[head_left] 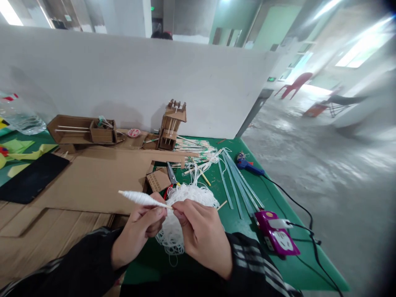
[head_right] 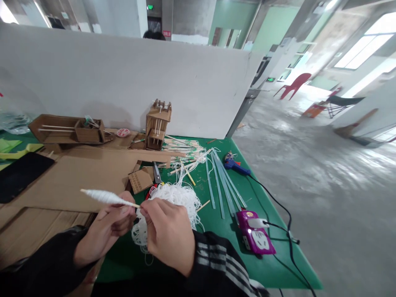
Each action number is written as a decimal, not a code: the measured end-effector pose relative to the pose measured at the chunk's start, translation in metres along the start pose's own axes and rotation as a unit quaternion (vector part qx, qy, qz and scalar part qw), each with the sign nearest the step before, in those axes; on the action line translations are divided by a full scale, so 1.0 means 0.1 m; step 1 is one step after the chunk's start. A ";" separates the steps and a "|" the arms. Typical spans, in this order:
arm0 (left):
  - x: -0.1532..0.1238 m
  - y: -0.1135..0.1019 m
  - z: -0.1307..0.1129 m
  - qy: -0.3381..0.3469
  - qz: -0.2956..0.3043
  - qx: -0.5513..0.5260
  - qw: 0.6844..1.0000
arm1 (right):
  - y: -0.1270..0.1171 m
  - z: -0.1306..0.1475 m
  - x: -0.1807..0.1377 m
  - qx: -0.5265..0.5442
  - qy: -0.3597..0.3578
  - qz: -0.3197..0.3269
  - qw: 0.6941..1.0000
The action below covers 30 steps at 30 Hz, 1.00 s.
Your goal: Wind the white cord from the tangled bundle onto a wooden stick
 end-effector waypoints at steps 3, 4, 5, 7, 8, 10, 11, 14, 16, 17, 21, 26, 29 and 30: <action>0.00 0.00 0.00 -0.013 -0.014 0.011 1.000 | 0.01 -0.01 0.01 0.008 0.028 -0.012 0.999; 0.01 0.00 -0.01 -0.014 -0.013 0.015 1.000 | 0.02 -0.02 0.01 0.018 0.042 -0.017 0.999; 0.01 0.01 -0.01 -0.012 -0.010 0.017 1.000 | 0.02 -0.03 0.01 0.028 0.054 -0.019 0.998; 0.01 0.02 -0.02 -0.004 -0.001 0.020 1.000 | 0.03 -0.04 0.01 0.034 0.061 -0.019 0.997; 0.00 0.02 -0.03 -0.001 0.002 0.022 1.000 | 0.02 -0.04 0.01 0.031 0.052 -0.016 0.998; -0.01 0.02 -0.03 -0.001 0.002 0.019 1.000 | 0.01 -0.02 0.01 0.017 0.027 -0.012 0.999; -0.01 0.02 -0.03 -0.002 0.002 0.017 1.000 | 0.00 -0.01 0.02 0.011 0.017 -0.010 1.000; -0.01 0.01 -0.02 -0.007 -0.001 0.010 1.000 | -0.02 0.00 0.03 0.012 0.017 0.000 1.000; -0.01 0.01 -0.02 -0.008 -0.004 0.008 1.000 | -0.02 0.00 0.03 0.023 0.039 0.000 0.999; 0.00 0.01 -0.02 -0.008 -0.004 0.007 1.000 | -0.02 -0.01 0.03 0.030 0.050 -0.001 0.998; -0.01 0.01 -0.02 0.002 0.005 0.003 1.000 | 0.00 -0.01 0.02 0.026 0.036 0.007 0.999; -0.01 -0.02 0.00 -0.008 -0.013 0.003 1.000 | 0.00 -0.01 0.02 0.021 0.025 0.009 0.999; -0.01 -0.03 0.01 -0.005 -0.018 0.002 1.000 | -0.01 -0.02 0.03 0.028 0.048 0.004 0.998; 0.00 -0.03 0.01 -0.003 -0.014 0.002 1.000 | 0.00 -0.02 0.03 0.024 0.051 0.006 0.998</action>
Point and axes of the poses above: each hand's wrist, its own x-axis towards the middle knuckle, its own y-axis out of the palm, z = x × y, the point moved 4 cm from there along x, towards the middle knuckle, and after that the axes turned 9 degrees about z, right-handed, at the moved point
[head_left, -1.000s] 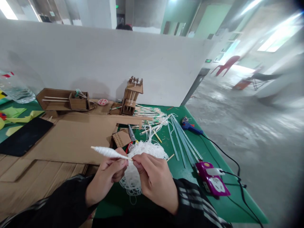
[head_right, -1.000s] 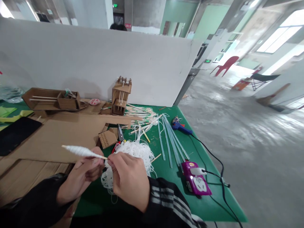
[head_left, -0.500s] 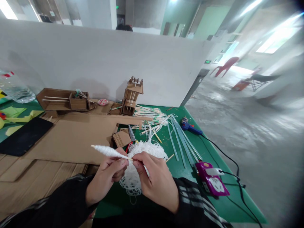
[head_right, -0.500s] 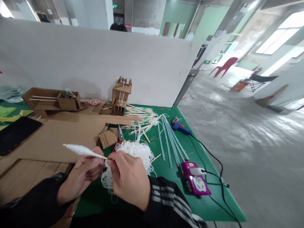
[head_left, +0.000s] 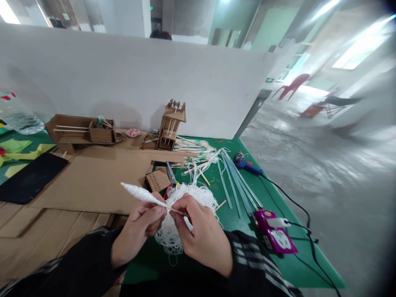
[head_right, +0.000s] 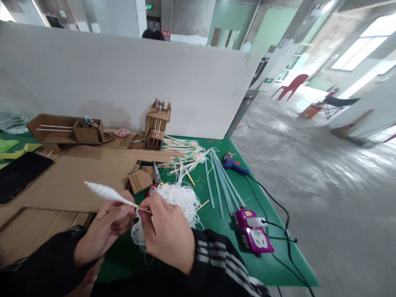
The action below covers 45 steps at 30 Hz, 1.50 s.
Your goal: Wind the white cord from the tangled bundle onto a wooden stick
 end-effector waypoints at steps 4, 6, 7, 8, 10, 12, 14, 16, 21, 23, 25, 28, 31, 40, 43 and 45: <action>0.00 0.00 0.00 0.004 0.014 -0.001 1.000 | 0.01 0.01 0.00 -0.024 -0.030 0.021 0.999; -0.01 0.00 0.00 0.004 0.011 -0.005 1.000 | 0.01 0.02 0.00 -0.016 -0.033 0.027 0.999; -0.01 0.00 0.01 0.004 0.006 -0.008 1.000 | 0.00 0.01 0.00 -0.010 -0.024 0.024 0.999; -0.01 -0.01 0.01 0.003 0.002 -0.010 1.000 | 0.00 0.01 -0.01 -0.003 -0.012 0.019 1.000; -0.01 0.00 0.00 0.003 0.005 -0.009 1.000 | 0.00 0.00 -0.01 0.007 0.010 0.012 1.000; -0.01 0.02 -0.01 0.003 0.015 -0.005 1.000 | -0.01 0.00 -0.02 0.007 0.008 0.014 1.000; 0.00 0.04 -0.02 0.001 0.020 0.002 1.000 | -0.01 0.01 -0.02 -0.008 -0.016 0.022 1.000; 0.00 0.05 -0.03 -0.002 0.018 0.005 1.000 | -0.02 0.02 -0.01 -0.023 -0.035 0.026 0.999; 0.00 0.05 -0.03 -0.010 0.006 0.002 1.000 | -0.02 0.00 -0.01 0.008 0.001 0.001 1.000; 0.00 0.05 -0.03 -0.002 0.016 -0.001 1.000 | -0.01 -0.01 -0.02 0.013 0.004 -0.002 1.000; 0.00 0.04 -0.02 0.002 0.024 -0.001 1.000 | 0.00 0.00 -0.02 0.001 -0.014 0.000 1.000; -0.01 0.03 -0.02 0.000 0.020 -0.002 1.000 | -0.01 0.00 -0.01 -0.018 -0.032 0.006 0.999; 0.00 0.02 -0.01 -0.008 0.009 -0.002 1.000 | -0.01 -0.01 -0.01 -0.009 -0.013 0.005 1.000; 0.00 0.00 0.04 0.003 0.025 0.001 1.000 | -0.01 -0.01 0.00 -0.024 -0.039 0.013 0.999; 0.01 0.00 0.05 0.009 0.027 -0.005 1.000 | -0.02 -0.03 0.00 -0.003 -0.011 0.008 1.000; 0.01 0.00 0.05 0.014 0.031 -0.004 0.999 | -0.01 -0.04 -0.01 0.002 0.000 0.009 1.000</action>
Point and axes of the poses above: each hand's wrist, its own x-axis towards the middle knuckle, its own y-axis out of the palm, z = x × y, the point moved 4 cm from there along x, towards the middle knuckle, and after that the axes turned 9 degrees about z, right-handed, at the moved point
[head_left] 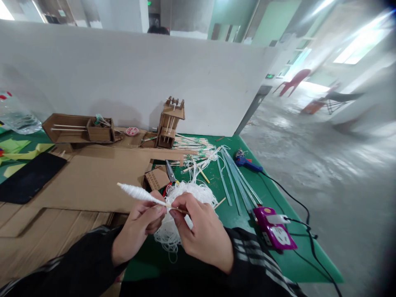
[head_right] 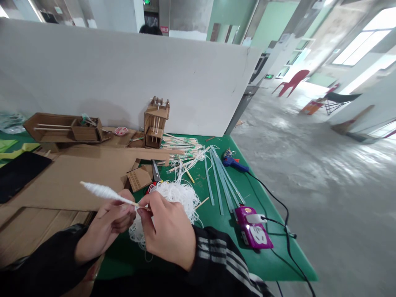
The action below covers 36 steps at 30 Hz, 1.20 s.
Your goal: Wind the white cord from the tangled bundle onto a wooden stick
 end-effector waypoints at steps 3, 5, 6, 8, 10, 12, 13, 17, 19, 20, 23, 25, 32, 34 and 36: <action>0.00 0.01 -0.01 0.000 0.011 0.004 1.000 | 0.00 0.00 -0.01 -0.024 -0.018 0.011 0.999; -0.01 0.02 -0.01 0.002 0.016 0.008 1.000 | -0.01 0.00 0.00 -0.040 -0.029 0.017 0.999; -0.01 0.03 -0.01 0.002 0.017 0.009 1.000 | -0.01 0.00 0.00 -0.041 -0.031 0.021 0.998; 0.00 0.02 -0.01 0.002 0.011 0.009 1.000 | -0.01 0.00 0.00 -0.031 -0.026 0.023 0.999; 0.00 0.02 -0.01 -0.003 0.004 0.010 1.000 | -0.01 -0.01 0.00 -0.018 -0.011 0.019 1.000; 0.00 0.02 0.00 -0.006 0.003 0.015 1.000 | -0.01 -0.02 -0.01 -0.012 0.001 0.012 1.000; 0.01 0.02 0.00 -0.006 0.005 0.018 1.000 | -0.01 -0.03 -0.01 -0.014 0.000 0.011 1.000; 0.00 0.04 0.00 -0.001 0.012 0.022 1.000 | -0.02 -0.02 -0.03 -0.033 -0.031 0.008 0.999; 0.01 0.05 -0.01 -0.002 0.010 0.026 1.000 | -0.02 -0.02 -0.03 -0.028 -0.035 0.010 0.999; 0.01 0.05 -0.01 -0.006 0.005 0.028 1.000 | -0.02 -0.02 -0.03 -0.022 -0.032 0.010 0.999; 0.03 0.05 -0.01 -0.016 -0.006 0.037 0.999 | -0.02 -0.03 -0.03 -0.009 -0.014 0.010 1.000; 0.04 0.05 -0.01 -0.016 -0.003 0.038 0.999 | -0.03 -0.03 -0.03 -0.013 -0.011 0.010 1.000; 0.01 0.06 0.00 -0.012 -0.002 0.036 0.999 | -0.04 0.00 -0.02 -0.017 -0.033 0.017 0.999; 0.01 0.03 0.01 -0.019 -0.015 0.035 0.999 | -0.03 -0.01 -0.03 -0.013 -0.015 0.020 1.000; 0.01 0.01 0.02 -0.022 -0.021 0.036 0.999 | -0.02 -0.03 -0.04 -0.007 0.010 0.018 1.000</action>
Point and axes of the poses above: each hand's wrist, its own x-axis towards the middle knuckle, its own y-axis out of the palm, z = x × y, the point moved 4 cm from there along x, towards the middle knuckle, and after that the axes turned 9 degrees about z, right-handed, at the moved point
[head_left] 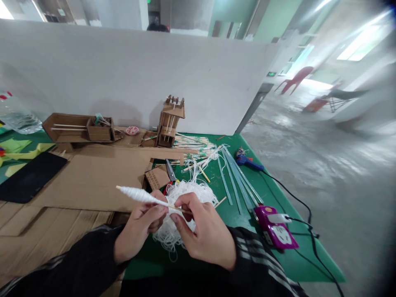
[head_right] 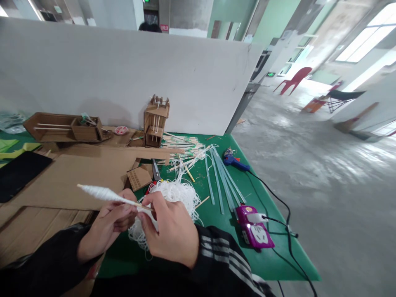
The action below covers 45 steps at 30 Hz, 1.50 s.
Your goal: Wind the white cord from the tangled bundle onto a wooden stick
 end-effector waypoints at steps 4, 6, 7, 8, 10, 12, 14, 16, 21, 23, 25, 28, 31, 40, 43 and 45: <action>0.01 0.00 0.00 0.005 0.010 0.006 1.000 | 0.00 -0.02 0.00 -0.003 -0.010 0.011 1.000; 0.01 0.01 -0.01 0.007 0.011 0.008 1.000 | -0.01 -0.02 0.00 -0.025 -0.028 0.019 0.999; 0.00 0.01 -0.01 0.009 0.012 0.010 1.000 | -0.02 -0.03 0.00 -0.036 -0.032 0.021 0.999; 0.00 0.02 -0.01 0.011 0.016 0.013 1.000 | -0.03 -0.03 0.00 -0.043 -0.033 0.020 0.998; 0.00 0.03 -0.02 0.014 0.023 0.022 0.999 | -0.05 -0.03 -0.01 -0.048 -0.033 0.021 0.998; 0.00 0.04 -0.02 0.016 0.022 0.034 0.999 | -0.06 -0.03 -0.02 -0.043 -0.029 0.019 0.998; 0.00 0.04 -0.03 0.019 0.017 0.042 0.999 | -0.06 -0.04 -0.03 -0.034 -0.012 0.014 0.999; 0.00 0.05 -0.04 0.022 0.018 0.048 0.998 | -0.06 -0.06 -0.05 -0.025 0.007 0.015 1.000; -0.01 0.06 -0.03 0.023 0.026 0.055 0.998 | -0.04 -0.07 -0.07 -0.032 -0.048 0.025 0.998; -0.01 0.06 -0.02 0.022 0.026 0.049 0.998 | -0.05 -0.06 -0.07 -0.035 -0.063 0.021 0.997; 0.00 0.06 -0.01 0.020 0.023 0.041 0.999 | -0.05 -0.05 -0.06 -0.045 -0.049 0.017 0.998; 0.00 0.06 -0.01 0.018 0.012 0.035 0.999 | -0.05 -0.04 -0.05 -0.043 -0.021 0.008 0.999; 0.00 0.07 -0.03 0.019 0.011 0.038 0.999 | -0.04 -0.04 -0.06 -0.008 -0.011 -0.005 1.000; -0.01 0.06 -0.02 0.024 0.025 0.045 0.998 | -0.03 -0.04 -0.06 -0.018 -0.051 -0.002 0.999; 0.00 0.05 -0.02 0.020 0.015 0.045 0.999 | -0.03 -0.06 -0.07 -0.004 -0.021 0.008 1.000; 0.00 0.05 -0.02 0.023 0.019 0.045 0.999 | -0.03 -0.06 -0.08 -0.010 -0.025 0.012 1.000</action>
Point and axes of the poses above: each hand's wrist, its own x-axis towards the middle knuckle, its own y-axis out of the palm, z = x × y, the point moved 4 cm from there along x, towards the middle knuckle, and after that the axes turned 9 degrees about z, right-handed, at the moved point
